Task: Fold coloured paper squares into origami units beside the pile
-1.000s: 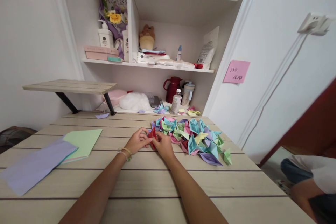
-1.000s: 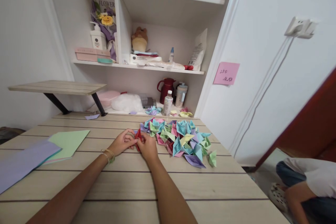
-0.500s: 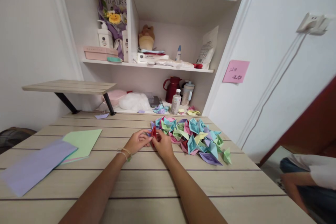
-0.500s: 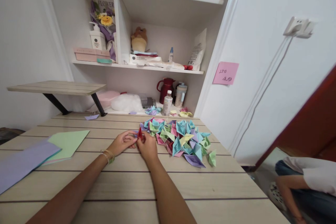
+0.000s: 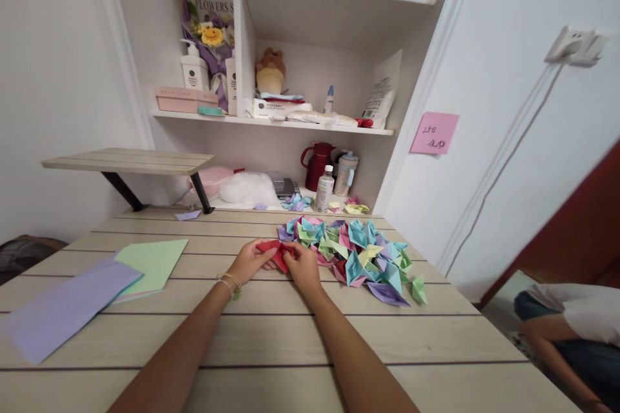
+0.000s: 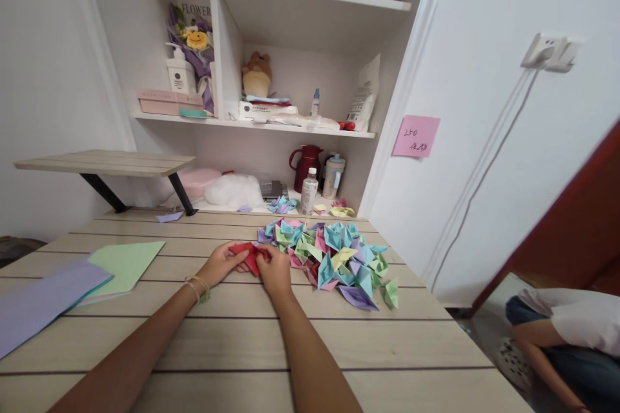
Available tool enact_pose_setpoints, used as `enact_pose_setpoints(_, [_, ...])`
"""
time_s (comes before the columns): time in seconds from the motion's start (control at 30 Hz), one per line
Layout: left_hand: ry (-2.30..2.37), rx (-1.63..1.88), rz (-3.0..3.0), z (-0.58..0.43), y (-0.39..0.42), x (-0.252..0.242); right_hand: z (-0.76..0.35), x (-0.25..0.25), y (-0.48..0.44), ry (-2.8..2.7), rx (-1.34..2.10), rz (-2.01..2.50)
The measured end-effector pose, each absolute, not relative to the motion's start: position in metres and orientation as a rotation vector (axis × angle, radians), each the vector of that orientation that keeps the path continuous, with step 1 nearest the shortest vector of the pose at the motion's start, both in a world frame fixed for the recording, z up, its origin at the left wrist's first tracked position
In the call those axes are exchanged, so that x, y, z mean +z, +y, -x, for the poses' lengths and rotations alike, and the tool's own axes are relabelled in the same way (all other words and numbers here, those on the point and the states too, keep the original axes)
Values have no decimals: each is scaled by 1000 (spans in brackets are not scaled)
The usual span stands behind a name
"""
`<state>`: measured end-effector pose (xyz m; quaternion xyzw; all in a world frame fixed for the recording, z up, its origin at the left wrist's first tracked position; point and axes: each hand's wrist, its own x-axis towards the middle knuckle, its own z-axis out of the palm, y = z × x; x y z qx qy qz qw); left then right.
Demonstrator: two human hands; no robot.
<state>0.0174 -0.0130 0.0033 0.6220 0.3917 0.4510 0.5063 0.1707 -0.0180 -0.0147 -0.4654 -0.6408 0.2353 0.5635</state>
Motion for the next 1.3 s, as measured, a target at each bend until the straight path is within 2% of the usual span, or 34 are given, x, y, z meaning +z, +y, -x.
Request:
enact_pose_setpoints(0.6, [876, 1186, -1429, -17, -11, 3, -171, -17, -16, -1560, 600, 993])
enact_pose_setpoints(0.83, [872, 1103, -1532, -16, -11, -1, -170, -15, -18, -1529, 550, 1077])
enact_pose_setpoints(1.07, [851, 1101, -1555, -15, -11, -2, -167, -15, -20, -1421, 795, 1042])
enact_pose_setpoints(1.3, [903, 1062, -1651, -16, -15, 1, -170, -14, -18, -1504, 478, 1175])
